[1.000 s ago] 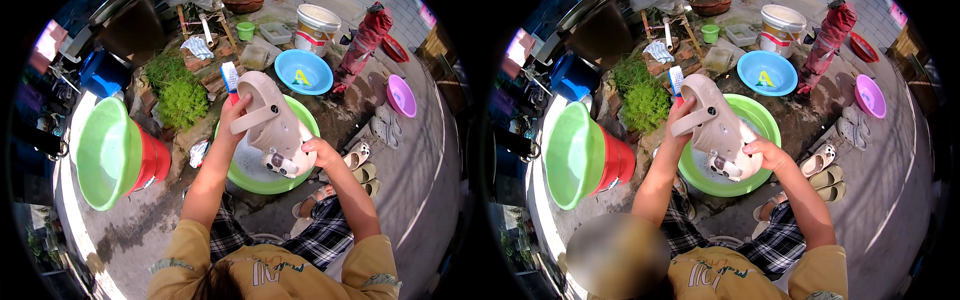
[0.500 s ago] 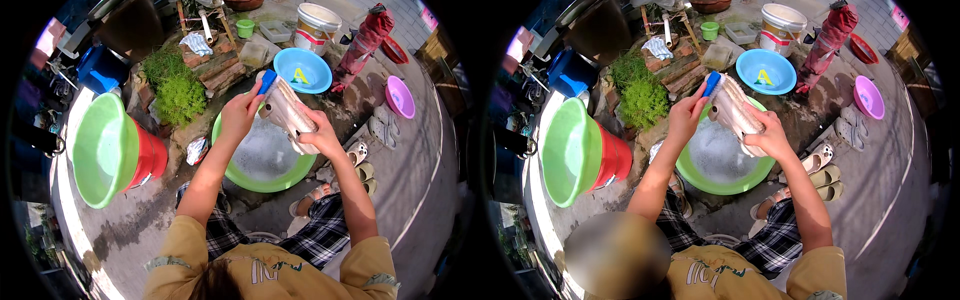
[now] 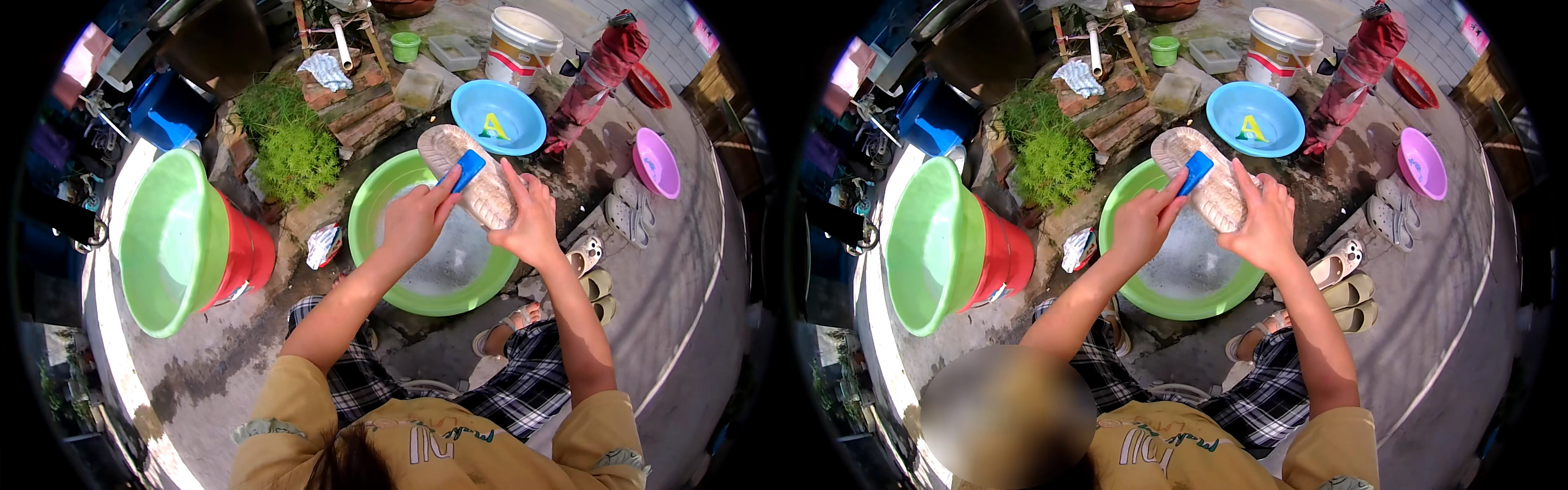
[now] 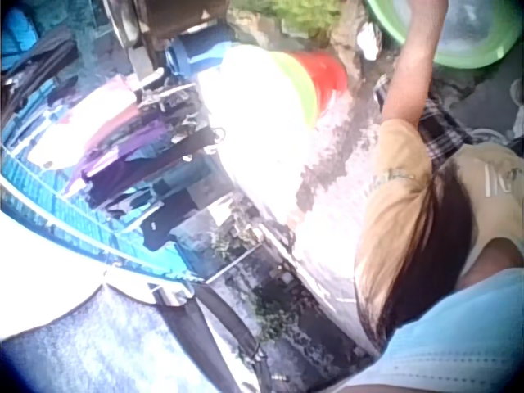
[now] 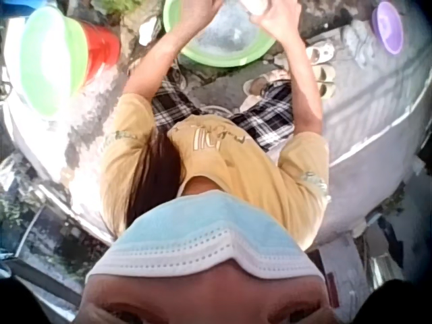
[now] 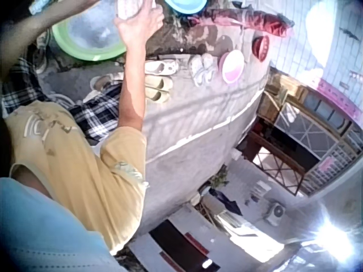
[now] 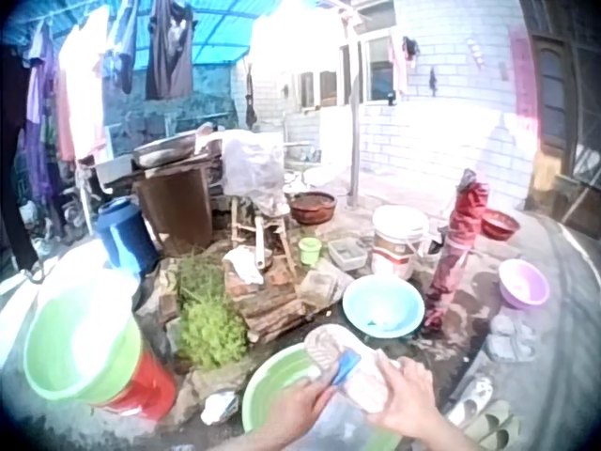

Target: The person scrubs a white slipper with a blue brush in a green basin filled with soapy water. They scrub the sole, the top, and the interior of the slipper, repeatedly dipping the brush into the water to rinse it.

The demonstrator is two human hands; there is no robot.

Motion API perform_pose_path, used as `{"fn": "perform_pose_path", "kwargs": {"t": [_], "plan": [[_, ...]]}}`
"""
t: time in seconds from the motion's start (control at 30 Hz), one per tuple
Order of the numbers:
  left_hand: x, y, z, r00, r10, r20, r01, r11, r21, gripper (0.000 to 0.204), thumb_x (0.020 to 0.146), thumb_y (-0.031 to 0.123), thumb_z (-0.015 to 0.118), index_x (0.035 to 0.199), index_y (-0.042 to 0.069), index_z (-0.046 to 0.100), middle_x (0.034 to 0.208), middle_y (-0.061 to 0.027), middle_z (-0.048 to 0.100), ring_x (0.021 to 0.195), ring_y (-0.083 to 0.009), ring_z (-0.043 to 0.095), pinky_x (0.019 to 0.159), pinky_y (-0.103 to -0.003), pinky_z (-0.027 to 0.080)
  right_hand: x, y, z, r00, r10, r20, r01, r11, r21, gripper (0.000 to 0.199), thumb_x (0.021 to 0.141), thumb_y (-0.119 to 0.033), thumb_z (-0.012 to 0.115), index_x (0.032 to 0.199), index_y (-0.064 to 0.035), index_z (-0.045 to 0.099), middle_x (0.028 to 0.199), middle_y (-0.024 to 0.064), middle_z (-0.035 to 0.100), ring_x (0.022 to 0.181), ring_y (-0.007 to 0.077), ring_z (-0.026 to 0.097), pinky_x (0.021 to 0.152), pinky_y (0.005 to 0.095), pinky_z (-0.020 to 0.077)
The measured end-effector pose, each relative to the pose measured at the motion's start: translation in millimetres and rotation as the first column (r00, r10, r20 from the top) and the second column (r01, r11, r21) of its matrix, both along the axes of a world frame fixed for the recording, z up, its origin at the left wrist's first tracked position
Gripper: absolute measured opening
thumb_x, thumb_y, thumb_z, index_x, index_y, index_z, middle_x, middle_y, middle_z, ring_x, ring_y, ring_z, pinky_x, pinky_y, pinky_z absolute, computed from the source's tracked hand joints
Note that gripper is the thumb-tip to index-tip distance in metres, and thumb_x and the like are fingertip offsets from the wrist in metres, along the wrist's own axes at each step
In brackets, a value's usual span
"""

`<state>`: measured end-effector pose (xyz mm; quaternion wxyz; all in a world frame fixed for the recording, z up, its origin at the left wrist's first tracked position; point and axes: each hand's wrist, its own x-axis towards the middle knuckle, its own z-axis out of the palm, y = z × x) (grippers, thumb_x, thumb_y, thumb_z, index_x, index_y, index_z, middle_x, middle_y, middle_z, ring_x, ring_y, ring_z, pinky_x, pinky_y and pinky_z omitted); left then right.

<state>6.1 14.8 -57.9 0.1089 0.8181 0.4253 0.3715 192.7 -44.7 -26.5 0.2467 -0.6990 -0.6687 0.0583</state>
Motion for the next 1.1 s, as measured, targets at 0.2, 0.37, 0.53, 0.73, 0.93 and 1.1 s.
{"fn": "perform_pose_path", "kwargs": {"t": [0.2, 0.37, 0.53, 0.73, 0.93, 1.1], "plan": [[-9.4, 47.5, 1.1, 0.959, 0.109, 0.261, -0.098, 0.994, -0.055, 0.036, 0.084, 0.022, 0.058, 0.12, 0.019, 0.056, 0.06, -0.0072, 0.049, 0.05, -0.0216, 0.05, 0.047, -0.034, 0.039, 11.2, 4.1, -7.5, 0.953, 0.066, -0.296, -0.079, 0.996, -0.032, 0.087, 0.046, -0.023, 0.069, 0.129, -0.0152, 0.045, 0.112, 0.0195, 0.045, 0.108, 0.0324, 0.043, 0.094, 0.0387, 0.0313], [10.7, -12.3, 6.3, 0.98, -0.18, 0.09, 0.178, 0.984, 0.027, 0.035, 0.084, 0.023, 0.058, 0.119, 0.02, 0.056, 0.06, -0.0074, 0.051, 0.055, -0.0223, 0.054, 0.048, -0.033, 0.042, 18.6, 12.0, -27.1, 0.769, 0.02, -0.639, -0.145, 0.979, -0.144, 0.081, 0.048, -0.023, 0.068, 0.126, -0.0103, 0.049, 0.106, 0.017, 0.046, 0.107, 0.0294, 0.045, 0.095, 0.0325, 0.0345], [-12.5, 49.9, 3.2, 0.986, 0.114, 0.12, -0.111, 0.993, -0.032, 0.034, 0.085, 0.025, 0.056, 0.119, 0.019, 0.056, 0.059, -0.0076, 0.05, 0.051, -0.0236, 0.052, 0.045, -0.035, 0.039, 13.3, 7.1, -12.1, 0.797, 0.027, -0.603, -0.173, 0.967, -0.185, 0.079, 0.048, -0.022, 0.067, 0.125, -0.0152, 0.051, 0.11, 0.0185, 0.043, 0.106, 0.0291, 0.046, 0.094, 0.0315, 0.0355], [5.7, -7.3, 2.3, 0.994, -0.11, -0.024, 0.108, 0.993, -0.048, 0.036, 0.084, 0.026, 0.058, 0.12, 0.023, 0.055, 0.057, -0.0074, 0.048, 0.052, -0.0237, 0.051, 0.05, -0.035, 0.041, 7.8, 4.1, -9.5, 0.999, 0.005, 0.049, -0.004, 1.0, -0.009, 0.085, 0.046, -0.024, 0.068, 0.128, -0.0183, 0.047, 0.116, 0.0208, 0.043, 0.109, 0.0342, 0.042, 0.096, 0.0393, 0.0312], [-35.5, 74.8, -17.3, 0.896, 0.192, 0.4, -0.012, 0.912, -0.409, 0.032, 0.088, 0.028, 0.055, 0.118, 0.016, 0.057, 0.051, -0.0031, 0.044, 0.044, -0.009, 0.033, 0.043, -0.025, 0.03, 25.2, 0.2, -6.1, 0.896, 0.195, -0.398, -0.246, 0.966, -0.08, 0.089, 0.045, -0.022, 0.067, 0.13, -0.0142, 0.043, 0.119, 0.0175, 0.044, 0.112, 0.0293, 0.042, 0.097, 0.0357, 0.0305], [-44.7, 75.4, 11.6, 0.528, 0.331, 0.782, 0.603, 0.503, -0.62, 0.03, 0.093, 0.031, 0.046, 0.116, 0.013, 0.053, 0.056, 0.0065, 0.032, 0.041, -0.002, 0.025, 0.035, -0.018, 0.019, 29.9, -2.3, 6.1, 0.251, -0.02, -0.968, -0.527, 0.836, -0.153, 0.088, 0.048, -0.017, 0.063, 0.131, 0.001, 0.038, 0.122, 0.0114, 0.049, 0.11, 0.0193, 0.047, 0.097, 0.0281, 0.032]]}}
